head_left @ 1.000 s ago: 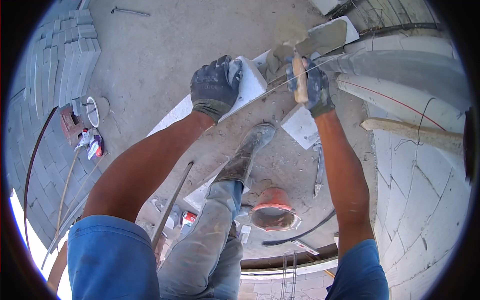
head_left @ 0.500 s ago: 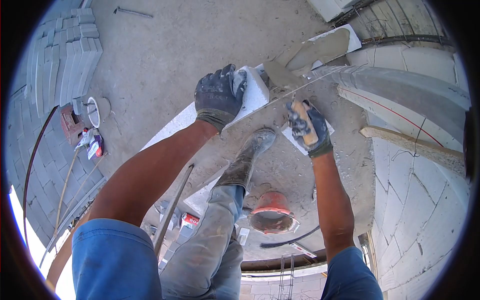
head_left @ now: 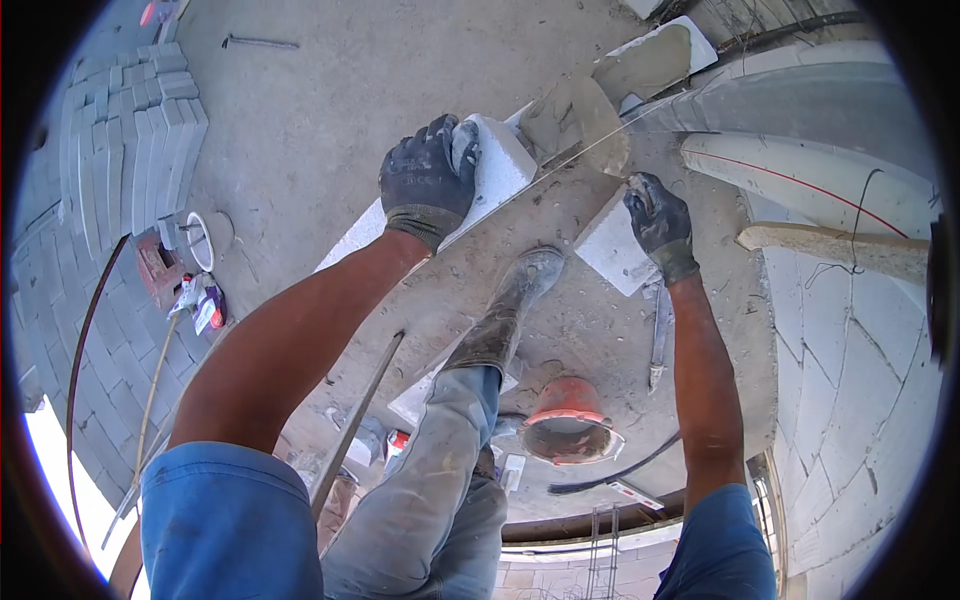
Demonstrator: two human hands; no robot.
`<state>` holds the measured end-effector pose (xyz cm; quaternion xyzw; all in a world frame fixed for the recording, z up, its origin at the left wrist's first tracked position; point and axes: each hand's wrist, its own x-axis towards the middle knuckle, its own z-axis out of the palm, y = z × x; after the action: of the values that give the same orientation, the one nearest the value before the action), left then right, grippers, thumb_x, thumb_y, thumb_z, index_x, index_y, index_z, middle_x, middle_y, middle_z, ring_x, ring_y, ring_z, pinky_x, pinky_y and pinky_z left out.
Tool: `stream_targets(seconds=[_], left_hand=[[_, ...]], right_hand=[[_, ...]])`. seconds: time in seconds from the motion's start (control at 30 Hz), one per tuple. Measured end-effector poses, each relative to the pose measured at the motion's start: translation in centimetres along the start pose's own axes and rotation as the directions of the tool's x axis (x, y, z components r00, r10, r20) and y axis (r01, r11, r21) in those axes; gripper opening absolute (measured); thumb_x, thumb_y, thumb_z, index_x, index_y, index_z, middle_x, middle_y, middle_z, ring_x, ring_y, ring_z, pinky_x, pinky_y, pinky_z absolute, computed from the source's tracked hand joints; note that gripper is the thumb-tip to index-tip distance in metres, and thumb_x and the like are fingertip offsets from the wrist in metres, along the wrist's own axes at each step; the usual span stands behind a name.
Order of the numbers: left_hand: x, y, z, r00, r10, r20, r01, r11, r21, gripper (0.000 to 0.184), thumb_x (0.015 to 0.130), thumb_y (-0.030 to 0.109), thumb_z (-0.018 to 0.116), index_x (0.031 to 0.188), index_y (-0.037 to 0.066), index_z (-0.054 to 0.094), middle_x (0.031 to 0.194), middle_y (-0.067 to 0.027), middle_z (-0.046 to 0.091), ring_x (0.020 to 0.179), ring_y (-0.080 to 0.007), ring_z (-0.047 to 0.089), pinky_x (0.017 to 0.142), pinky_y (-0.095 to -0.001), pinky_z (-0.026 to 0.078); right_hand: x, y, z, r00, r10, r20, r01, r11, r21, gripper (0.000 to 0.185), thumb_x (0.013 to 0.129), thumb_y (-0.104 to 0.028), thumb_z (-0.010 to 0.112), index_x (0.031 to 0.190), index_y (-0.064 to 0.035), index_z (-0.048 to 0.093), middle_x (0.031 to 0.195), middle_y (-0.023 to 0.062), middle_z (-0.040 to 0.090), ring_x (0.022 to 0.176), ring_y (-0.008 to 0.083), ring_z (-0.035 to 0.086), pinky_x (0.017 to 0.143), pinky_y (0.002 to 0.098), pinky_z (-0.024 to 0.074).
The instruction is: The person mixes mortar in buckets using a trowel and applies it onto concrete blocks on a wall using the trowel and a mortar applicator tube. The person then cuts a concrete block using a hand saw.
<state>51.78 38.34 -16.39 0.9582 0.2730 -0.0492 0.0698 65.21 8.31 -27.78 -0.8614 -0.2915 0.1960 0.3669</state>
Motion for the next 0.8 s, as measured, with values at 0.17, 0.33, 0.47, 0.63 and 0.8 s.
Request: stream_targets(seconds=[0.17, 0.33, 0.47, 0.63, 0.8], left_hand=[[-0.1, 0.1, 0.0, 1.0, 0.007, -0.024, -0.007, 1.0, 0.003, 0.036, 0.098, 0.032, 0.047, 0.126, 0.013, 0.059, 0.119, -0.0094, 0.065, 0.105, -0.031, 0.062, 0.094, -0.044, 0.047], [-0.1, -0.1, 0.1, 0.999, 0.024, -0.038, -0.024, 1.0, -0.013, 0.035, 0.098, 0.03, 0.046, 0.125, 0.012, 0.059, 0.118, -0.0104, 0.066, 0.105, -0.0322, 0.062, 0.094, -0.0442, 0.047], [0.0, -0.1, 0.2, 0.999, 0.025, -0.036, -0.027, 0.999, -0.047, 0.041, 0.096, 0.036, 0.051, 0.126, 0.009, 0.06, 0.115, -0.0138, 0.067, 0.105, -0.0318, 0.063, 0.094, -0.045, 0.046], [-0.1, -0.1, 0.1, 0.999, 0.032, -0.044, -0.033, 0.999, -0.025, 0.035, 0.098, 0.03, 0.045, 0.124, 0.011, 0.061, 0.118, -0.0113, 0.066, 0.107, -0.0328, 0.062, 0.094, -0.0442, 0.047], [0.0, -0.1, 0.1, 0.999, 0.022, -0.046, -0.023, 1.0, -0.022, 0.035, 0.098, 0.029, 0.045, 0.124, 0.011, 0.061, 0.119, -0.0111, 0.066, 0.107, -0.0326, 0.062, 0.094, -0.0438, 0.047]], right_hand=[[0.3, 1.5, 0.6, 0.988, -0.153, 0.006, 0.152, 0.969, -0.194, 0.033, 0.088, -0.026, 0.068, 0.114, -0.0052, 0.068, 0.104, 0.0174, 0.072, 0.093, 0.0347, 0.069, 0.083, 0.0407, 0.0551], [2.4, 2.3, 0.3, 0.927, -0.35, 0.132, 0.368, 0.916, -0.16, 0.033, 0.087, -0.027, 0.069, 0.113, -0.0062, 0.069, 0.104, 0.0147, 0.072, 0.092, 0.034, 0.07, 0.084, 0.0385, 0.0555], [4.0, 3.9, 0.5, 0.904, -0.352, 0.241, 0.377, 0.924, -0.063, 0.033, 0.085, -0.025, 0.071, 0.113, -0.0073, 0.07, 0.107, 0.0128, 0.072, 0.094, 0.0319, 0.07, 0.084, 0.0372, 0.0559], [1.9, -0.1, -1.6, 0.916, -0.374, 0.145, 0.378, 0.926, 0.003, 0.036, 0.082, -0.022, 0.074, 0.116, -0.0081, 0.069, 0.11, 0.0134, 0.071, 0.098, 0.0316, 0.069, 0.086, 0.0389, 0.056], [-1.8, -3.3, -2.0, 0.891, -0.452, 0.048, 0.454, 0.884, -0.114, 0.042, 0.083, -0.02, 0.072, 0.123, -0.0078, 0.065, 0.108, 0.0141, 0.07, 0.097, 0.0324, 0.068, 0.081, 0.0399, 0.0565]])
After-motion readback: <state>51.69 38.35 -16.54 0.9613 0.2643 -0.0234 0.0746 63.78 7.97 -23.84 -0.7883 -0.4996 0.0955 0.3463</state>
